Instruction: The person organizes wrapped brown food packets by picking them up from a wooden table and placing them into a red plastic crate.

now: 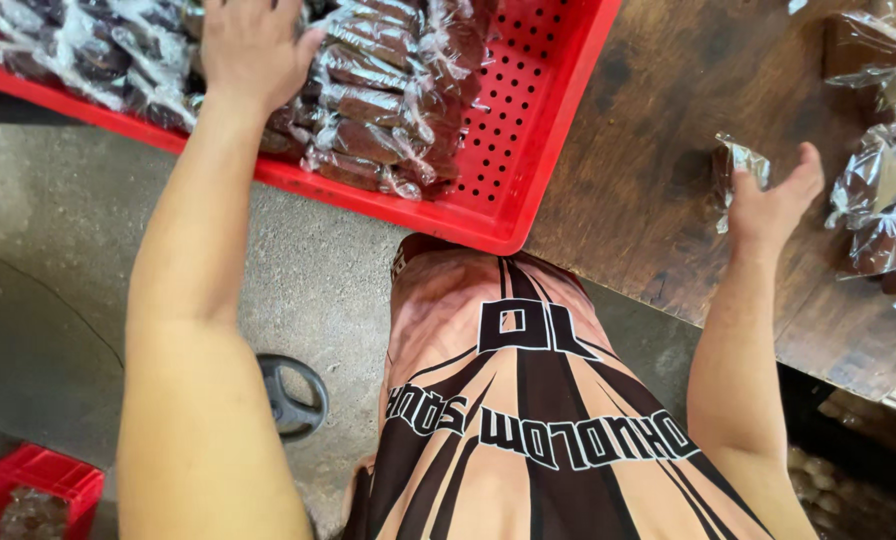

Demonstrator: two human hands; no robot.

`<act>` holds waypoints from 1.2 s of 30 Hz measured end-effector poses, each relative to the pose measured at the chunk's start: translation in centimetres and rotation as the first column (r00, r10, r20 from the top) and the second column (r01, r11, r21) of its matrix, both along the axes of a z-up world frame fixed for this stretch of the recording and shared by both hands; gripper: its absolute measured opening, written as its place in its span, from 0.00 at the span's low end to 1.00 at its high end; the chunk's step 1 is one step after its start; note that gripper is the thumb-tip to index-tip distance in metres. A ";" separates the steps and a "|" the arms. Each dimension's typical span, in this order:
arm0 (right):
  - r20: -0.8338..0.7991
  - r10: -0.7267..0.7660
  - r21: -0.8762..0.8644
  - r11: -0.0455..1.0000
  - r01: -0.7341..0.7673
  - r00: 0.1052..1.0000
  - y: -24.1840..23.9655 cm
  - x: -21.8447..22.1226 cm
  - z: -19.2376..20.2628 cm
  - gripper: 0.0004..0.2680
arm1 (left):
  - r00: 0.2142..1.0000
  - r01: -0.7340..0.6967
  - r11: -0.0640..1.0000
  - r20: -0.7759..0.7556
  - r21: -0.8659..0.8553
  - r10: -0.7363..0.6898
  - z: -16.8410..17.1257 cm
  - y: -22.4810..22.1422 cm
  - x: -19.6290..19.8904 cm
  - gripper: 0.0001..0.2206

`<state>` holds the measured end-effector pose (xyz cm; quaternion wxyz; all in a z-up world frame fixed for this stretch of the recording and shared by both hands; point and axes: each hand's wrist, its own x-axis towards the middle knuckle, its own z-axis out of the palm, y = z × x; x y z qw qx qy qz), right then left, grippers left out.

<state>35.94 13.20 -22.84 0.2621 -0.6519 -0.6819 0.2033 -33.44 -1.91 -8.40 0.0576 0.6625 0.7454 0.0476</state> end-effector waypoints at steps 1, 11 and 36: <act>0.044 0.011 -0.018 1.000 -0.010 0.999 -0.5 -0.3 -0.1 0.28 | 1.000 0.012 1.000 0.002 0.001 -0.012 0.1 -0.7 -0.3 0.21; -0.031 0.007 -0.078 0.997 -0.009 0.999 -3.8 -2.5 2.4 0.23 | 0.997 0.043 0.998 -0.069 0.042 -0.040 0.0 -0.5 -0.5 0.31; -0.411 -0.270 -0.142 0.963 0.231 0.871 -7.5 -4.0 2.9 0.18 | 0.861 -0.083 0.921 0.492 0.379 -0.125 2.3 6.4 15.5 0.36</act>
